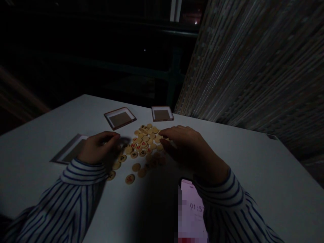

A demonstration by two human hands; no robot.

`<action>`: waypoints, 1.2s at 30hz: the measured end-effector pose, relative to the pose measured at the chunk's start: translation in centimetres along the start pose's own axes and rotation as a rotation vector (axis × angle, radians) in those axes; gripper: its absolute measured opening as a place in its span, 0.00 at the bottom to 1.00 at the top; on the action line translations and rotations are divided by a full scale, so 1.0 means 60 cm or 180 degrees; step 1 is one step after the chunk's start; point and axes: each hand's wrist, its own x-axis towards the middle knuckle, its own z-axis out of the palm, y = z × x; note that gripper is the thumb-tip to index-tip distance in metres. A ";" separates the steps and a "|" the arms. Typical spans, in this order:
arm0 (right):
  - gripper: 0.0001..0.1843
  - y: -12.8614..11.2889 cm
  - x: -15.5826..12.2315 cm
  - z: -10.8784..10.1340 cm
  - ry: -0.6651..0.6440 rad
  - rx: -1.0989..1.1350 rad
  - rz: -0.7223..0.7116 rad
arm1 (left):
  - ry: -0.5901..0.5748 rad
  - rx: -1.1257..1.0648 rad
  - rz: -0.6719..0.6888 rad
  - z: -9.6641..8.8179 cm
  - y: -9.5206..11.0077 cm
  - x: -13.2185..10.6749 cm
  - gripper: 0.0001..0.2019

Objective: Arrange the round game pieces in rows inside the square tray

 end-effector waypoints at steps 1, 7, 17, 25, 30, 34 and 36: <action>0.14 0.002 -0.001 0.001 -0.0018 -0.0030 -0.0007 | -0.0012 -0.0013 0.0012 0.000 0.001 -0.001 0.13; 0.14 0.007 -0.004 0.020 -0.0183 -0.0179 -0.0044 | 0.0011 -0.0071 0.0003 -0.007 0.007 -0.002 0.11; 0.14 0.001 -0.007 0.055 -0.0434 -0.0118 -0.0018 | -0.0144 -0.0040 0.0076 -0.005 -0.002 -0.003 0.12; 0.13 0.001 -0.006 0.066 -0.0845 -0.0187 -0.0102 | -0.0406 0.0096 0.0346 0.008 -0.020 -0.003 0.14; 0.11 -0.003 -0.008 0.068 -0.0936 -0.0272 -0.0184 | -0.0660 0.0066 0.0440 0.009 -0.018 -0.004 0.14; 0.10 -0.009 -0.013 0.074 -0.0957 -0.0251 -0.0314 | -0.0868 0.0102 0.0512 0.011 -0.013 -0.007 0.15; 0.11 -0.015 -0.015 0.076 -0.0994 -0.0245 -0.0406 | -0.0966 0.0066 0.0506 0.013 -0.011 -0.009 0.15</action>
